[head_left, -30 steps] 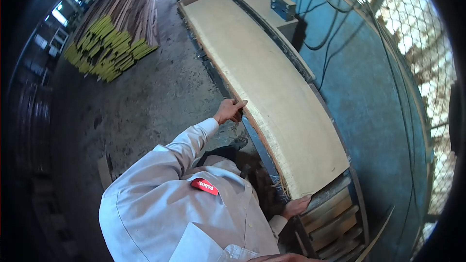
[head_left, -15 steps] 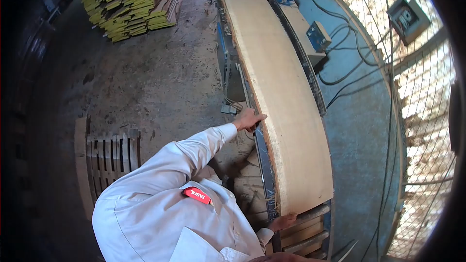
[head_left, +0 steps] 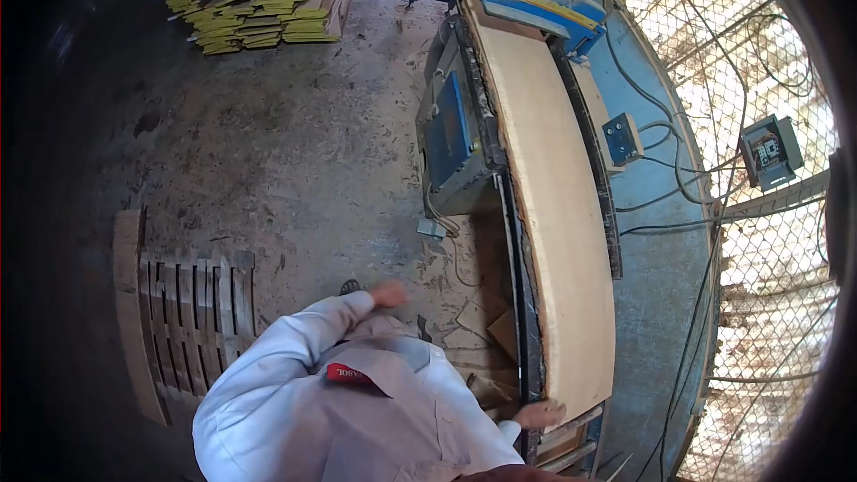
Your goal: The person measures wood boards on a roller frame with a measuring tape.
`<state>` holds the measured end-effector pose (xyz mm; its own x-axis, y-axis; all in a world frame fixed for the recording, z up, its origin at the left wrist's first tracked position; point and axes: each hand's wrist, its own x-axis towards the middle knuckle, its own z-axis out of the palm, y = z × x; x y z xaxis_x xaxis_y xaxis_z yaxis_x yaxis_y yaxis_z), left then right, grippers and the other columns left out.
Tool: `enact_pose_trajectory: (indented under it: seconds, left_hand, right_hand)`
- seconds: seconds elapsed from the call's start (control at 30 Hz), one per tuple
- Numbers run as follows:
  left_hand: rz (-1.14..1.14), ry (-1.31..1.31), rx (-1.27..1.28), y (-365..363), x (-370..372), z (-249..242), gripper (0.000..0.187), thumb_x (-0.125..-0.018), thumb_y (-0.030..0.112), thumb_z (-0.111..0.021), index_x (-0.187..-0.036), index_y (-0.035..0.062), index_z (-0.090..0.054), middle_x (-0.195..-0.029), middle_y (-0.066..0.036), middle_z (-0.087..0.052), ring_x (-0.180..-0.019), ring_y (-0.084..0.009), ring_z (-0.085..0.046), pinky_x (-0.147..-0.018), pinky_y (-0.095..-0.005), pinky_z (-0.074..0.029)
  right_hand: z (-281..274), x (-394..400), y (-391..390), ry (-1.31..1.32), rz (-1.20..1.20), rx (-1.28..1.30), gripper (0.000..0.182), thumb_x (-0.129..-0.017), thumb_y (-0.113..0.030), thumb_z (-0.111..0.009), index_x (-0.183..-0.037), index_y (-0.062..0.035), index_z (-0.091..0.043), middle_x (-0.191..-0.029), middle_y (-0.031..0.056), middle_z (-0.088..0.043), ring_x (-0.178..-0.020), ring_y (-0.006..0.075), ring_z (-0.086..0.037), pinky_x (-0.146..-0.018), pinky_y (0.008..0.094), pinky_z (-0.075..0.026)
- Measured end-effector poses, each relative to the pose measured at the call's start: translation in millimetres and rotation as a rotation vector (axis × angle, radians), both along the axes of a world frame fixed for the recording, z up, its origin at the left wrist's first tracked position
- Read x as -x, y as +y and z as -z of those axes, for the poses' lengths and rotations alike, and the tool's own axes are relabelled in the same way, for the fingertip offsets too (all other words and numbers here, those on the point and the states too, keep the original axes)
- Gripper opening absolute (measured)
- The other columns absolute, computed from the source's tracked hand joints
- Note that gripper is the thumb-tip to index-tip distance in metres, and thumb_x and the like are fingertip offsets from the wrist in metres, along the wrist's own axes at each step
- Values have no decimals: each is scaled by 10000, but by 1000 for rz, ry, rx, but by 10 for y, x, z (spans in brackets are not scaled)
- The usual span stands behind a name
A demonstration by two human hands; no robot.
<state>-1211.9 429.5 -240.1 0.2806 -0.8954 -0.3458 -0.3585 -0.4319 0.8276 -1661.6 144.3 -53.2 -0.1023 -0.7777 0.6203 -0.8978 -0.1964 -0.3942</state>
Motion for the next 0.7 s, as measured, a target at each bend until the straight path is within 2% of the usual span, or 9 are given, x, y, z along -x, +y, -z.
enact_pose_trajectory:
  seconds: [0.03,0.07,0.13,0.2,0.33,0.4,0.5,0.63,0.7]
  left_hand:
    - [107,-100,-177,417,-158,31,550,-957,524,-550,-1040,14,-739,-1050,-235,-714,-938,-428,-687,-860,-532,-512]
    - [-155,-159,-169,823,-170,454,480,-944,467,-580,-1044,23,-733,-1065,-231,-711,-948,-431,-684,-851,-526,-518]
    - [-335,57,-388,1359,-540,-194,431,-920,401,-623,-1008,-7,-727,-1060,-252,-708,-952,-434,-684,-850,-518,-522]
    - [-621,19,-383,1870,-718,269,407,-896,359,-655,-948,-42,-697,-997,-275,-700,-951,-446,-674,-851,-514,-523]
    - [-886,-28,-256,2526,-1084,421,369,-922,331,-661,-887,-36,-654,-868,-244,-699,-794,-386,-702,-746,-472,-559]
    - [-1286,418,-50,2722,-1186,601,313,-948,292,-675,-859,1,-604,-768,-153,-675,-638,-258,-686,-596,-400,-559]
    - [-1411,491,24,3001,-1189,843,279,-957,258,-691,-879,11,-586,-753,-101,-666,-590,-159,-656,-517,-340,-537]
    - [-1405,495,-43,3373,-984,1046,302,-944,278,-707,-915,3,-585,-750,-107,-682,-609,-173,-657,-536,-348,-542]
    - [-1230,160,-313,3514,-969,646,420,-911,390,-722,-875,-13,-611,-762,-131,-689,-709,-229,-679,-649,-413,-540]
  right_hand:
    - [-193,-545,151,-141,-83,-66,339,-998,-158,-593,-1249,69,-587,-1270,279,-580,-1139,427,-581,-1045,493,-441]
    - [-218,-951,244,-170,-225,-47,336,-995,-174,-614,-1228,67,-599,-1258,274,-596,-1109,430,-595,-1034,492,-444]
    - [-136,-1641,287,73,-379,4,314,-989,-183,-630,-1182,65,-626,-1212,253,-625,-1136,416,-578,-1033,482,-430]
    - [-292,-2489,503,62,-577,-45,279,-986,-172,-632,-1165,41,-656,-1231,228,-637,-1179,384,-569,-1062,469,-405]
    - [-438,-3763,613,34,-876,-171,203,-975,-144,-635,-1113,1,-662,-1224,195,-652,-1189,371,-576,-1062,444,-414]
    - [-456,-4297,556,54,-927,-161,204,-975,-154,-634,-1118,-9,-653,-1191,183,-664,-1146,362,-600,-1032,431,-441]
    - [-521,-5048,399,74,-975,-183,203,-971,-168,-641,-1103,-14,-652,-1122,179,-671,-1080,362,-618,-978,425,-469]
    - [-547,-6123,177,97,-955,-182,245,-948,-174,-657,-1132,-16,-622,-1126,180,-648,-1066,369,-599,-978,447,-458]
    - [-483,-6691,13,99,-939,-193,274,-947,-186,-658,-1159,-17,-617,-1158,180,-647,-1083,372,-595,-989,451,-457]
